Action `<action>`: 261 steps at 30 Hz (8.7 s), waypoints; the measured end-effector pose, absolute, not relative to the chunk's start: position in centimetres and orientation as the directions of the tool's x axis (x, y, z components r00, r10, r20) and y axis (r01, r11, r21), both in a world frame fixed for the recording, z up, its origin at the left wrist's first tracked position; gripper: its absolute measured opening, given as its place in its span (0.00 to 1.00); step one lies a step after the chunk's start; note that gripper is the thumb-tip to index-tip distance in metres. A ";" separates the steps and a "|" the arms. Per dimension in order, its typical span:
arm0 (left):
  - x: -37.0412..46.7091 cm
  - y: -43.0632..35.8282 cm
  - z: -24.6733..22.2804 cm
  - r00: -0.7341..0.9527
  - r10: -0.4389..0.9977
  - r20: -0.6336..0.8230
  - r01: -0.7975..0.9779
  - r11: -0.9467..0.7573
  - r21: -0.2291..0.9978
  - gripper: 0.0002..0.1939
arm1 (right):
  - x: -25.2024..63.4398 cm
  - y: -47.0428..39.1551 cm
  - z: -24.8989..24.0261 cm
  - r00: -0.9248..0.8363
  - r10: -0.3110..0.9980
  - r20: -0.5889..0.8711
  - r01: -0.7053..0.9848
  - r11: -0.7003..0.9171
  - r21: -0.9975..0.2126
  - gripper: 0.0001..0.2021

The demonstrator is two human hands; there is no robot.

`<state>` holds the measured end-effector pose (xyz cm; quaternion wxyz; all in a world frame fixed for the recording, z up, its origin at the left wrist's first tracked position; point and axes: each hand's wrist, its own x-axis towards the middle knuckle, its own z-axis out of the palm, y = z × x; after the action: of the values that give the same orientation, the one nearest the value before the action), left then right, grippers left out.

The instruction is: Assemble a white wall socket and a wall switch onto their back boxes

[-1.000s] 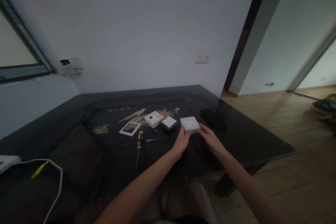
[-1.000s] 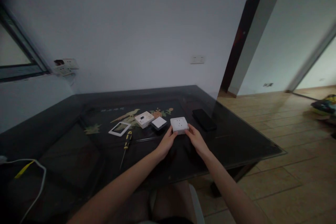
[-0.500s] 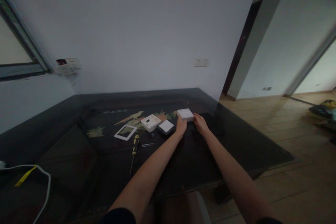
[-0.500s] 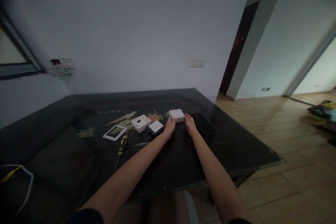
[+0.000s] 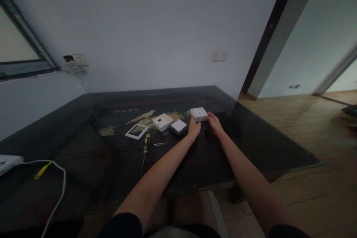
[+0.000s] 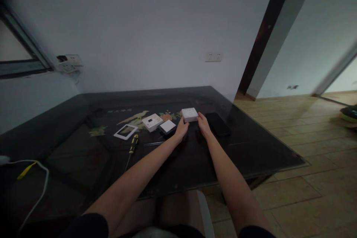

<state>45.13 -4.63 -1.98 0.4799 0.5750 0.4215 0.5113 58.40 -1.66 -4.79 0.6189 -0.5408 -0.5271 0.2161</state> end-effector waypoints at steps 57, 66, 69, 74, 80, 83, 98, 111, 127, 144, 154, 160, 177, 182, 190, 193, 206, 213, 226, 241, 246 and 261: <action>25.0 -18.6 0.0 0.148 0.936 0.319 0.816 -0.298 0.495 0.39 | 46.5 -5.2 -1.9 0.021 0.851 0.525 0.739 0.340 -0.582 0.29; 23.8 -17.1 -0.2 0.352 0.901 0.254 0.723 -0.434 0.537 0.44 | 46.2 -5.5 -1.4 -0.030 0.850 0.527 0.721 0.383 -0.577 0.30; 23.2 -16.5 0.4 0.431 0.875 0.221 0.679 -0.475 0.560 0.45 | 46.2 -5.4 -1.5 -0.036 0.850 0.526 0.715 0.389 -0.581 0.31; 22.3 -15.8 1.3 0.493 0.842 0.219 0.596 -0.510 0.620 0.48 | 46.2 -5.5 -1.5 -0.055 0.843 0.535 0.702 0.414 -0.580 0.31; 21.3 -12.4 1.8 0.367 0.886 0.285 0.514 -0.448 0.732 0.26 | 46.0 -5.5 -1.3 -0.055 0.846 0.531 0.703 0.410 -0.581 0.31; 21.6 -10.6 1.6 0.328 0.904 0.275 0.506 -0.414 0.757 0.17 | 45.9 -5.6 -1.3 -0.059 0.843 0.534 0.703 0.415 -0.578 0.31; 21.7 -9.5 1.2 0.145 0.982 0.124 -0.119 -0.107 0.987 0.22 | 41.4 -9.7 2.6 -0.433 0.600 0.673 0.455 0.790 -0.412 0.37; 18.8 -9.0 3.0 -0.212 0.974 0.078 -0.434 -0.165 0.886 0.18 | 36.3 -8.8 3.5 -0.297 0.913 0.280 0.804 0.397 -0.442 0.14; 18.1 -9.4 3.7 -0.209 0.962 0.177 -0.442 -0.254 0.860 0.36 | 30.6 -7.3 2.8 -0.261 0.961 0.094 0.801 0.270 -0.534 0.13; 21.9 -10.3 0.3 -0.051 0.978 0.203 -0.201 -0.209 0.957 0.24 | 45.3 -7.4 2.5 0.397 0.873 0.284 -0.306 0.417 -0.856 0.15; 21.1 -9.1 -1.4 -0.170 0.955 0.242 -0.129 -0.265 0.955 0.29 | 42.9 -8.8 2.7 0.256 0.850 0.461 -0.179 0.510 -0.841 0.17; 21.4 -9.2 -1.5 -0.168 0.946 0.276 -0.079 -0.292 0.953 0.26 | 42.3 -9.4 2.9 0.186 0.855 0.485 -0.151 0.512 -0.845 0.16; 21.3 -9.1 -1.9 -0.191 0.926 0.324 -0.033 -0.336 0.941 0.21 | 42.1 -10.1 3.3 0.140 0.838 0.528 -0.118 0.543 -0.831 0.14; 21.3 -9.2 -1.8 -0.167 0.930 0.326 -0.058 -0.339 0.939 0.22 | 42.6 -9.3 2.8 0.139 0.871 0.472 -0.226 0.492 -0.841 0.15; 21.4 -9.0 -2.0 -0.171 0.944 0.281 -0.116 -0.302 0.946 0.23 | 42.7 -8.2 1.4 0.143 0.937 0.320 -0.345 0.350 -0.871 0.18; 21.4 -8.9 -2.1 -0.162 0.952 0.261 -0.147 -0.284 0.947 0.23 | 42.6 -8.0 1.2 0.143 0.949 0.280 -0.355 0.314 -0.881 0.18; 21.6 -9.5 -1.1 -0.007 0.998 -0.060 -0.358 0.053 0.932 0.23 | 43.1 -7.4 0.5 0.098 0.945 0.311 -0.382 0.325 -0.865 0.16; 21.3 -9.7 -0.4 0.057 0.994 -0.091 -0.336 0.105 0.936 0.25 | 43.6 -7.9 1.9 0.083 0.913 0.399 -0.284 0.405 -0.869 0.17; 23.7 -12.5 0.9 0.345 0.870 0.352 0.318 -0.461 0.828 0.48 | 48.9 -11.8 4.7 0.174 0.943 0.285 -0.177 0.315 -0.932 0.15; 24.6 -12.4 0.0 0.439 0.863 0.252 0.499 -0.467 0.730 0.41 | 50.3 -12.6 2.6 0.208 0.970 0.123 -0.205 0.166 -0.965 0.14; 24.9 -12.4 -0.2 0.414 0.889 0.197 0.432 -0.383 0.817 0.46 | 50.5 -12.4 2.3 0.237 0.964 0.119 -0.192 0.167 -0.967 0.15; 22.3 -12.2 0.3 0.550 0.827 0.119 0.302 -0.330 0.894 0.42 | 50.9 -12.2 1.9 0.210 0.959 0.190 -0.137 0.221 -0.965 0.16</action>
<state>22.30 -12.24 0.29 0.4440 0.7602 0.3712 0.2953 50.90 -12.17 1.90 0.6342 -0.4501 -0.4566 0.4321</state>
